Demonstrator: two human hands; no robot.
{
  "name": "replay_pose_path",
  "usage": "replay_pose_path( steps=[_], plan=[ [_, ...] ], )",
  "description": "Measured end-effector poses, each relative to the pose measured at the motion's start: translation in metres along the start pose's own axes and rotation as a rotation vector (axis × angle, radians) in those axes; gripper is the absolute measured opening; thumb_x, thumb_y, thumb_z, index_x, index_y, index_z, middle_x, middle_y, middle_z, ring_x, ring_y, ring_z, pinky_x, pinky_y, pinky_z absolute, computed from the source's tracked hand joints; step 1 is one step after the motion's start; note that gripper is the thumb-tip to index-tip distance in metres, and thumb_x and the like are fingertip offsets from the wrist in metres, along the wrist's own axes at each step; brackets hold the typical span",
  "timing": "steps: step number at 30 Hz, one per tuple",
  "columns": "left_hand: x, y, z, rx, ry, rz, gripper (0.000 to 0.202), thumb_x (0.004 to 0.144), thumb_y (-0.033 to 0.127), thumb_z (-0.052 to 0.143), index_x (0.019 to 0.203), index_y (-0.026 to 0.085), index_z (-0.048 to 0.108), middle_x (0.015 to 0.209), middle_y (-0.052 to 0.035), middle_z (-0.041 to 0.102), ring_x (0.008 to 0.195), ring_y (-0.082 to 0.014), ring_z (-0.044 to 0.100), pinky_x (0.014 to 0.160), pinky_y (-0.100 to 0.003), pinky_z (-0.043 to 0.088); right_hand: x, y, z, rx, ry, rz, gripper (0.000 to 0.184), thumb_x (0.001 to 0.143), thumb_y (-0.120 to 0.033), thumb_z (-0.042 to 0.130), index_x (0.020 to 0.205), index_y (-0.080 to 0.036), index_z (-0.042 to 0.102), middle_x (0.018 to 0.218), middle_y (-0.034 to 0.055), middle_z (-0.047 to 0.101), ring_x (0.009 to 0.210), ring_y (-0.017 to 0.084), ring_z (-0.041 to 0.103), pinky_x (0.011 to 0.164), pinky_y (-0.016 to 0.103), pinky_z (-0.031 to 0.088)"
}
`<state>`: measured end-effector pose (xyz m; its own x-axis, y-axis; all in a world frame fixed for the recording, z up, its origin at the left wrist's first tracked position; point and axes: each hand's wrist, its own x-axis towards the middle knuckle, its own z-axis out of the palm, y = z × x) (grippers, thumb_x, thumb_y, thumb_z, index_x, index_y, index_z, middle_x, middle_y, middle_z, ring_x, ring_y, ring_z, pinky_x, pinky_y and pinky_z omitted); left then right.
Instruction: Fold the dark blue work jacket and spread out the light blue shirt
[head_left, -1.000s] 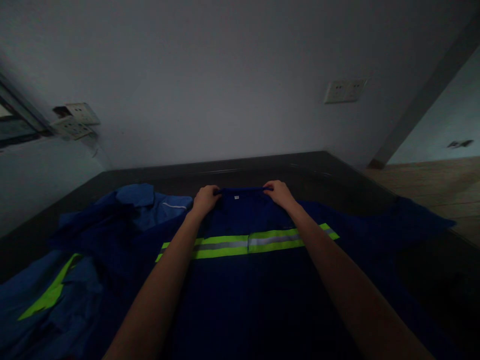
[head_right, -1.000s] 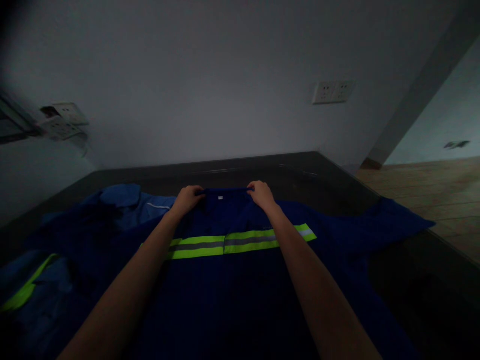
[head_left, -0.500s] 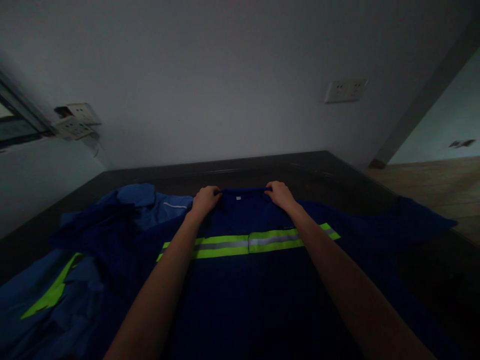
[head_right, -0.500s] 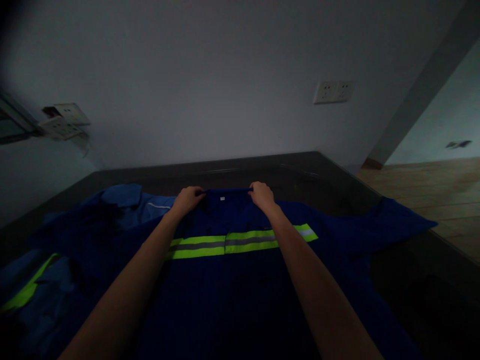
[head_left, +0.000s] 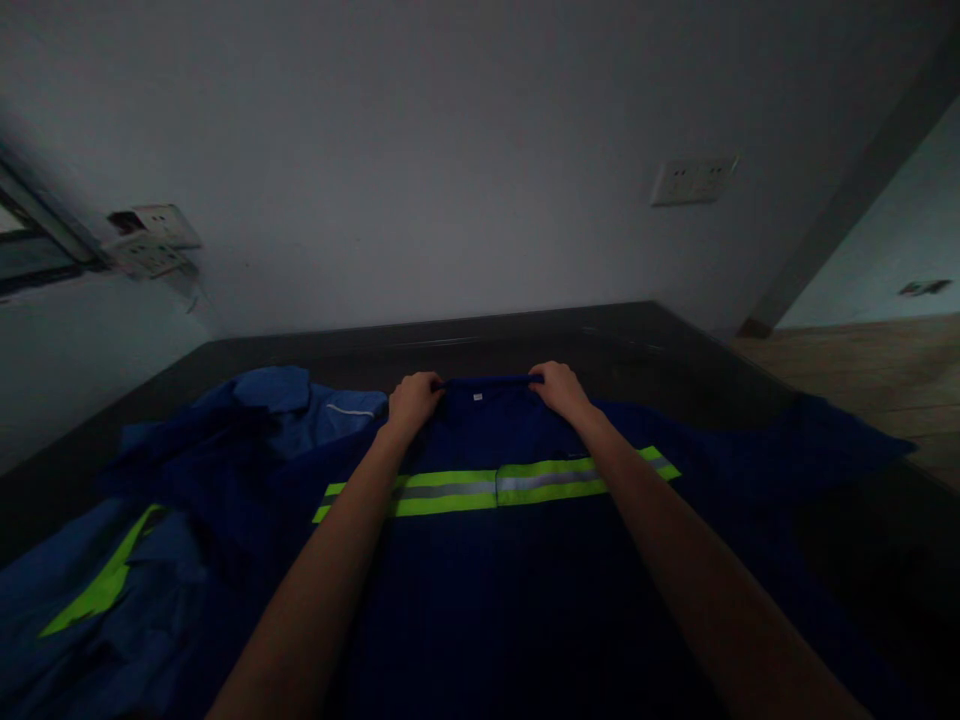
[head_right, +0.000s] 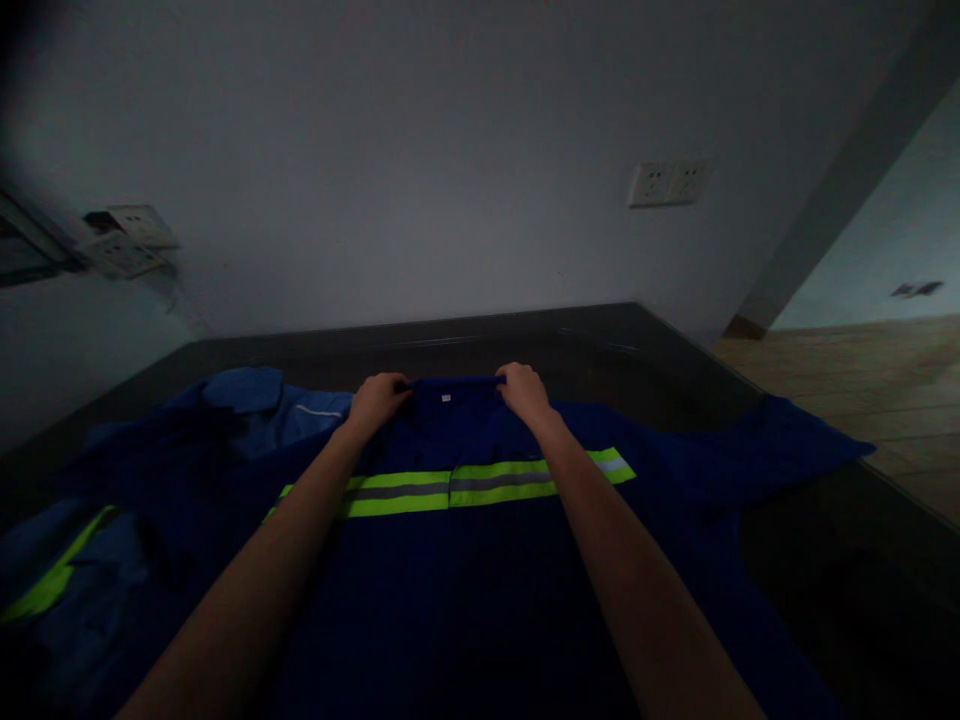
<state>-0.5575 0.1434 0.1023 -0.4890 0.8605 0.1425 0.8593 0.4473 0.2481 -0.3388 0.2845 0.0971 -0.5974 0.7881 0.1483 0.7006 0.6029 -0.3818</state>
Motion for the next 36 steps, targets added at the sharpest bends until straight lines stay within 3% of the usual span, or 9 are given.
replay_pose_path(
  steps=[6, 11, 16, 20, 26, 36],
  plan=[
    [-0.001, 0.007, 0.007, -0.077, -0.004, 0.091, 0.039, 0.083, 0.035, 0.062, 0.122, 0.030, 0.058, 0.119, -0.0040, 0.065, 0.107, -0.0225, 0.061, 0.086, -0.032, 0.048, -0.004, -0.009, -0.006, 0.057, -0.006, -0.077, 0.027, 0.085, -0.031, 0.063, 0.111, -0.025, 0.068, 0.113, 0.0056, 0.068, 0.109, 0.021, 0.060, 0.095, 0.031, 0.042],
    [-0.003, 0.015, -0.001, -0.071, 0.097, 0.058, 0.022, 0.083, 0.041, 0.061, 0.100, 0.028, 0.067, 0.101, -0.0041, 0.070, 0.095, -0.0233, 0.063, 0.075, -0.030, 0.048, -0.004, -0.007, -0.012, 0.072, 0.038, -0.024, 0.023, 0.085, -0.036, 0.061, 0.102, -0.023, 0.072, 0.109, 0.0070, 0.069, 0.109, 0.023, 0.060, 0.094, 0.033, 0.043],
    [0.000, 0.014, -0.010, -0.136, 0.080, 0.092, 0.022, 0.084, 0.043, 0.059, 0.083, 0.024, 0.070, 0.087, -0.0028, 0.070, 0.083, -0.0199, 0.063, 0.068, -0.026, 0.045, -0.003, -0.004, -0.014, 0.067, 0.044, -0.041, 0.020, 0.086, -0.032, 0.060, 0.099, -0.022, 0.073, 0.108, 0.0073, 0.070, 0.109, 0.023, 0.060, 0.095, 0.031, 0.042],
    [0.004, 0.008, -0.008, -0.199, 0.035, 0.143, 0.030, 0.088, 0.045, 0.053, 0.085, 0.022, 0.072, 0.082, -0.0026, 0.071, 0.078, -0.0186, 0.064, 0.068, -0.026, 0.045, -0.002, -0.003, -0.015, 0.040, 0.025, -0.075, 0.022, 0.089, -0.031, 0.057, 0.100, -0.021, 0.072, 0.108, 0.0083, 0.070, 0.109, 0.023, 0.061, 0.095, 0.031, 0.042],
    [0.007, 0.001, -0.008, -0.189, -0.012, 0.199, 0.022, 0.087, 0.032, 0.056, 0.094, 0.019, 0.072, 0.094, -0.0053, 0.073, 0.087, -0.0195, 0.065, 0.075, -0.025, 0.045, -0.003, -0.007, -0.013, 0.022, 0.003, -0.116, 0.022, 0.088, -0.026, 0.058, 0.105, -0.021, 0.070, 0.112, 0.0072, 0.069, 0.110, 0.022, 0.060, 0.096, 0.032, 0.042],
    [0.005, 0.004, -0.013, -0.081, 0.019, 0.192, 0.030, 0.089, 0.041, 0.052, 0.088, 0.020, 0.073, 0.085, -0.0061, 0.071, 0.078, -0.0196, 0.063, 0.068, -0.026, 0.043, -0.004, -0.013, -0.012, 0.007, 0.113, -0.191, 0.019, 0.089, -0.028, 0.057, 0.096, -0.022, 0.073, 0.098, 0.0052, 0.073, 0.096, 0.021, 0.065, 0.085, 0.029, 0.045]
  ],
)
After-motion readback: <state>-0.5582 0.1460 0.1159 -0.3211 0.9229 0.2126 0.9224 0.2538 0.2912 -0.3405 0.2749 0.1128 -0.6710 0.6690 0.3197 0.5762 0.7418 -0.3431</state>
